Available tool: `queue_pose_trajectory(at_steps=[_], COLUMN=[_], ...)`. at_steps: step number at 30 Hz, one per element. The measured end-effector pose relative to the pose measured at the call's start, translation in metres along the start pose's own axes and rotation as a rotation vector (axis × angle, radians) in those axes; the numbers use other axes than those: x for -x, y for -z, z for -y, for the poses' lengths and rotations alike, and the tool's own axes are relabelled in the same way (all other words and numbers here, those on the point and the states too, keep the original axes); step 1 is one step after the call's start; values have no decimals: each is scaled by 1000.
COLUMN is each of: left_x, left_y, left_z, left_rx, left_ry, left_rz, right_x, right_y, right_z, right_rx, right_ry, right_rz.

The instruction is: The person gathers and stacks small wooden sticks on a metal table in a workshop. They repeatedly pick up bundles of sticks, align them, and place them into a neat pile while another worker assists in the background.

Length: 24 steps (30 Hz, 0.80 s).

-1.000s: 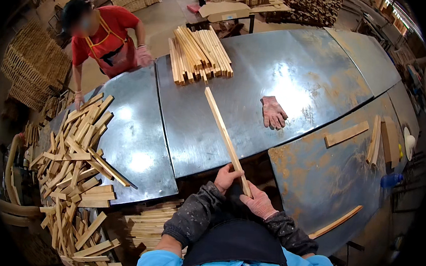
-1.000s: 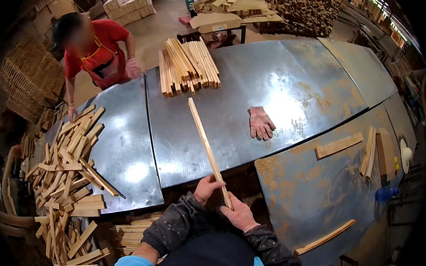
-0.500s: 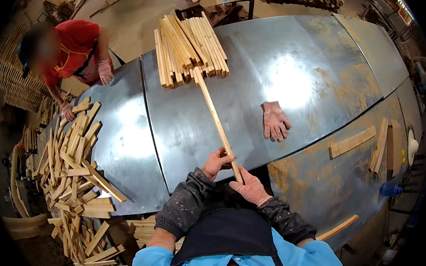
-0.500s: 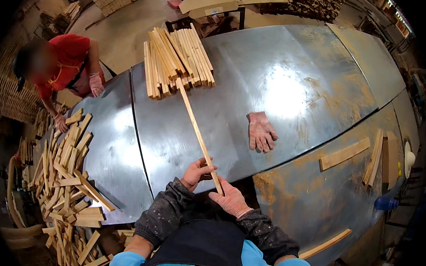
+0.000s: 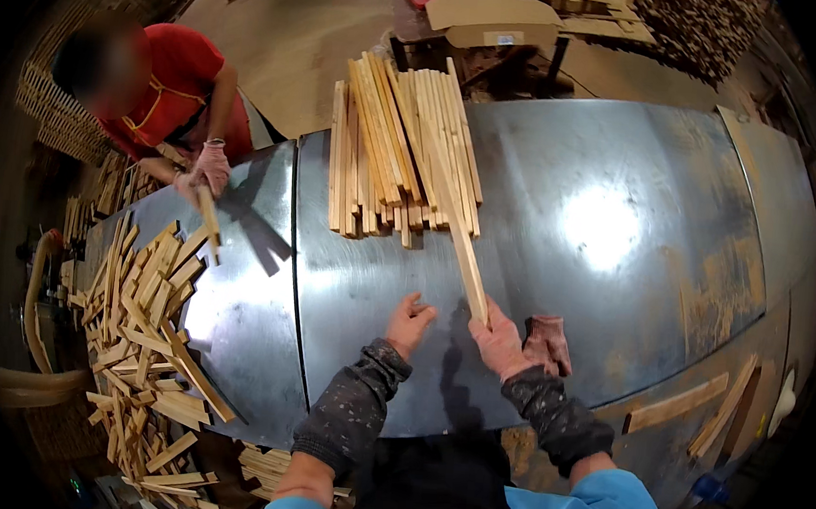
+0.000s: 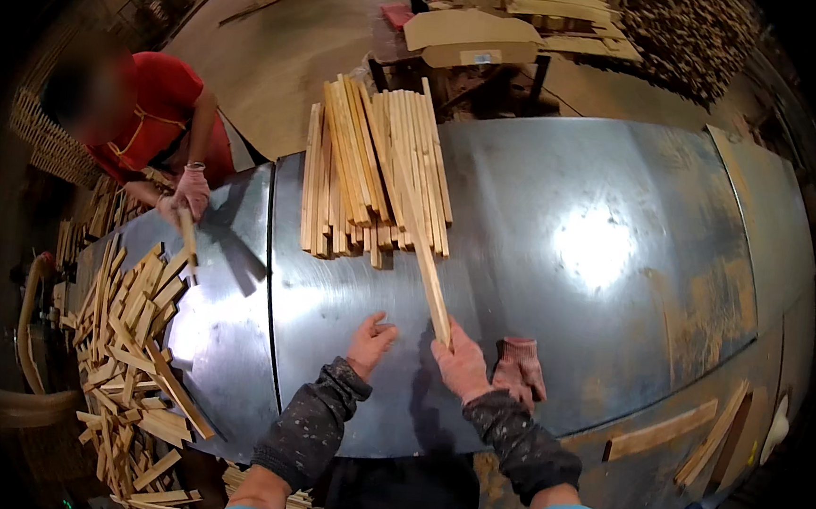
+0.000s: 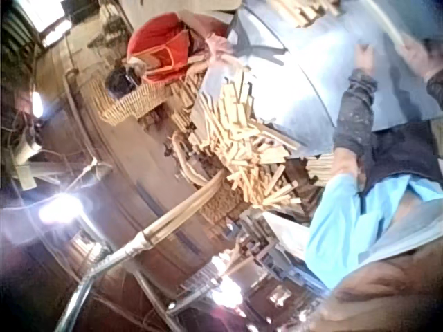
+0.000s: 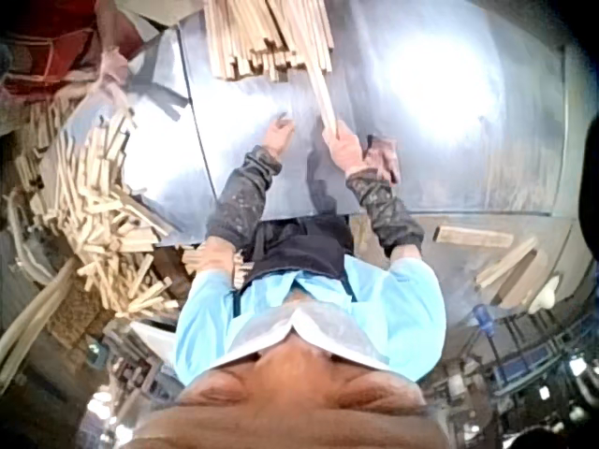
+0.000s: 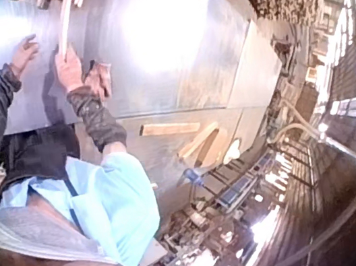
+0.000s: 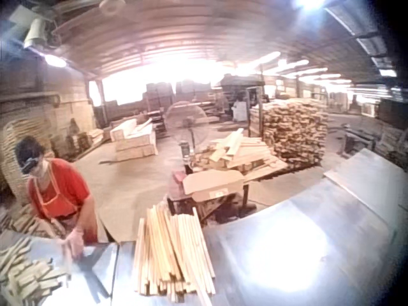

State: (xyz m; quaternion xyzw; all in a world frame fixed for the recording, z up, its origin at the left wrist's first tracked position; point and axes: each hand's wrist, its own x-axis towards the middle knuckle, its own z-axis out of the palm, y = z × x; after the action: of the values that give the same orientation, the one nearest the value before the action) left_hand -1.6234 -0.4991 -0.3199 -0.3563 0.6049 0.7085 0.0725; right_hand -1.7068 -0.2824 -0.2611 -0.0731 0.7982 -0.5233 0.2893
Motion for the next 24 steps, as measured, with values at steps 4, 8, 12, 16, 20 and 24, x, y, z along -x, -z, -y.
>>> queue_pose_trajectory(at_steps=[4, 8, 12, 16, 20, 24], left_x=[-47, -96, -149, -203, -219, -233], left_y=[43, 59, 60, 75, 75, 87], left_z=[-13, -59, -88, -86, -130, -123], left_rx=[-9, -88, -209, -341, -325, -388], left_ry=[-76, -157, -288, -424, -319, -296], left_rz=[-221, -376, -459, -507, -228, -290], right_x=[-128, -244, -309, -349, -368, -372], right_y=[1, -17, -34, -53, -46, -52], right_z=[38, 54, 83, 66, 42, 39], right_rx=[191, 383, 533, 451, -55, -182], right_ry=[52, 252, 298, 360, 245, 259], right_rz=[19, -28, 25, 72, 79, 140])
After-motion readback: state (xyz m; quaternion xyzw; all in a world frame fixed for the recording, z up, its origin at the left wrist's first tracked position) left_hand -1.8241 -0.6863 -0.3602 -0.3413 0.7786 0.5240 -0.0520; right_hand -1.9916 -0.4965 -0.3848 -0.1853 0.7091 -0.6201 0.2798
